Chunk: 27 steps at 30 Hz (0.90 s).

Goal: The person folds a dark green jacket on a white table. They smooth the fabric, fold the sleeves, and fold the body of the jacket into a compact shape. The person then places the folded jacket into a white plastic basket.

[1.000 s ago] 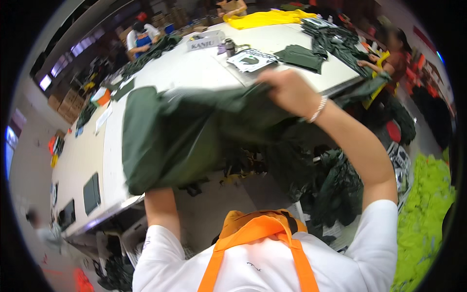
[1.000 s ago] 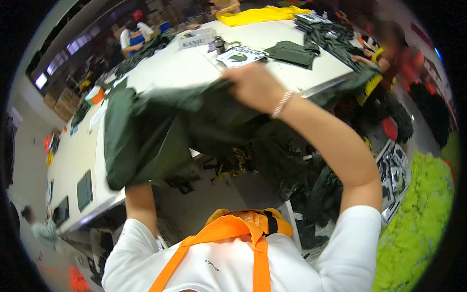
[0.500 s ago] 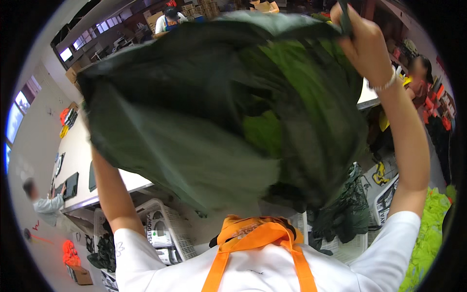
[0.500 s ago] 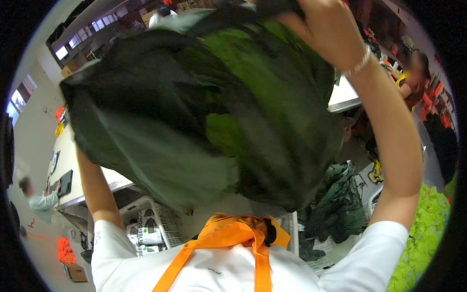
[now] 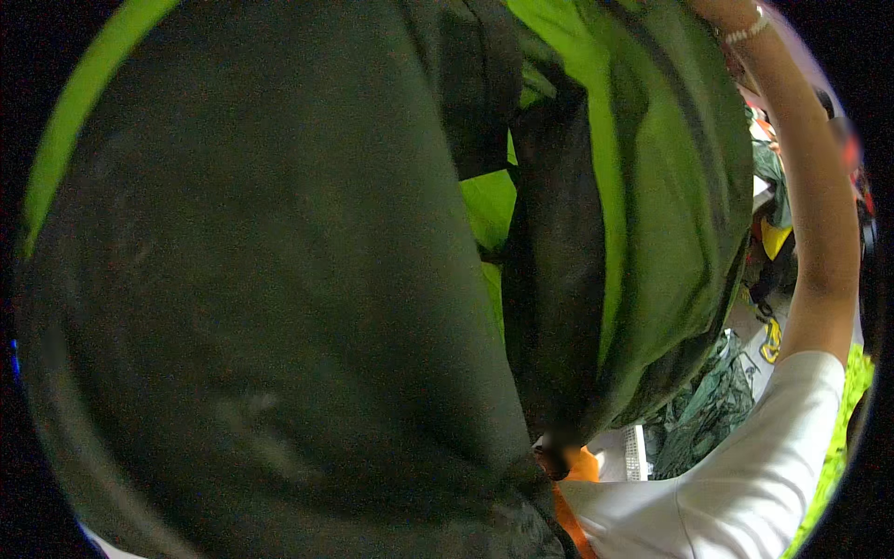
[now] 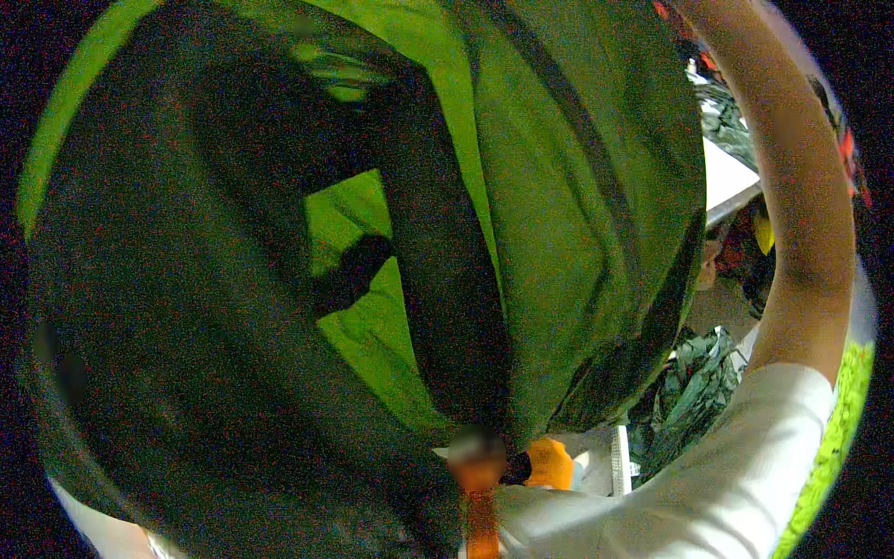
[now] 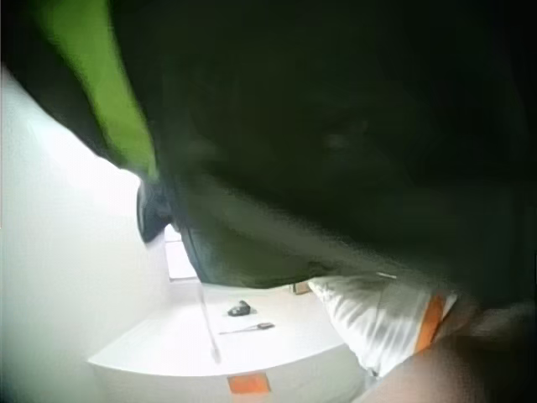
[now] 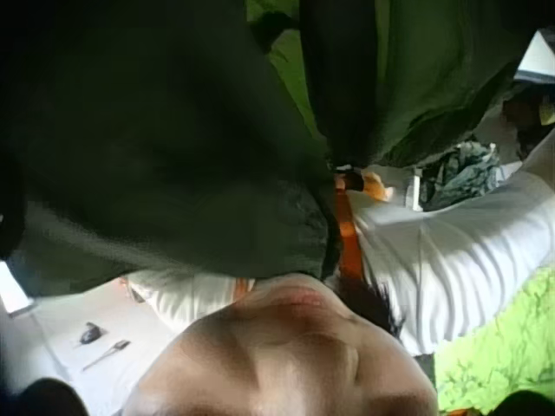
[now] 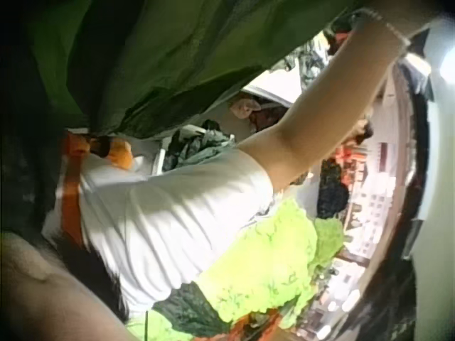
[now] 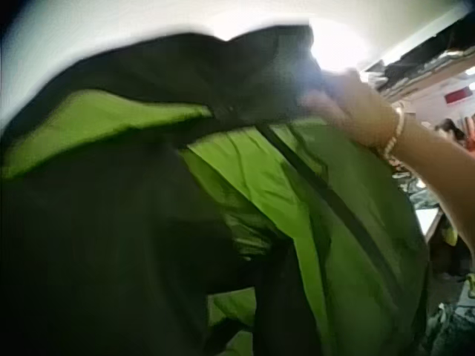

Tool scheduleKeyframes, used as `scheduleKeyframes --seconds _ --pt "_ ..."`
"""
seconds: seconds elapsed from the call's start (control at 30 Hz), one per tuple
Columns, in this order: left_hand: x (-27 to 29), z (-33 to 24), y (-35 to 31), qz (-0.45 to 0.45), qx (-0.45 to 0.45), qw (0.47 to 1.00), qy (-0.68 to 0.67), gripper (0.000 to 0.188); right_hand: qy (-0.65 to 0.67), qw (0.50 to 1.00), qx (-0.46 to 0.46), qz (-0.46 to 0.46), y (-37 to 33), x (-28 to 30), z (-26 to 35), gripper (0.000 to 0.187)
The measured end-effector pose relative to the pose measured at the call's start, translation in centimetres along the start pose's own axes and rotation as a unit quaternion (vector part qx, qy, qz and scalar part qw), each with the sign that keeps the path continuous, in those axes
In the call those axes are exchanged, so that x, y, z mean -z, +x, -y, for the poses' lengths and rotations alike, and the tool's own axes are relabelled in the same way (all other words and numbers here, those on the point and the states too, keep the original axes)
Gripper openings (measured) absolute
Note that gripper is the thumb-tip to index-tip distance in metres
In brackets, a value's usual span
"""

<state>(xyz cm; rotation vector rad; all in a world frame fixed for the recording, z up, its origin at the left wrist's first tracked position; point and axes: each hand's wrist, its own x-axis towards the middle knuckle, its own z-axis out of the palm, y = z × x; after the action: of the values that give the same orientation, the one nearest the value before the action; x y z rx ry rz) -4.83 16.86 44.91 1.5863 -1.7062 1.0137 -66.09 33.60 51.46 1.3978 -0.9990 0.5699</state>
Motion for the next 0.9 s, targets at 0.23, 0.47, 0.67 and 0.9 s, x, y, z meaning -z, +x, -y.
scheduleKeyframes --seconds 0.23,0.47,0.67,0.9 --pt "-11.1 -4.7 0.3 0.0 -0.125 0.978 0.168 0.043 0.189 0.965 -0.067 0.168 -7.1 -15.4 8.6 0.027" --pt "-30.2 -10.3 -1.3 -0.052 -0.134 0.988 0.048 0.05 0.311 0.883 -0.163 0.312 -15.4 -35.0 16.5 0.055" --pt "-46.2 -15.1 -7.1 0.205 -0.068 0.976 0.011 0.05 0.272 0.788 -0.209 0.51 -24.4 -52.0 29.8 0.064" --pt "-61.6 -17.8 -18.6 0.392 -0.039 0.919 0.018 0.044 0.252 0.677 -0.184 0.666 -36.2 -60.4 41.8 0.068"
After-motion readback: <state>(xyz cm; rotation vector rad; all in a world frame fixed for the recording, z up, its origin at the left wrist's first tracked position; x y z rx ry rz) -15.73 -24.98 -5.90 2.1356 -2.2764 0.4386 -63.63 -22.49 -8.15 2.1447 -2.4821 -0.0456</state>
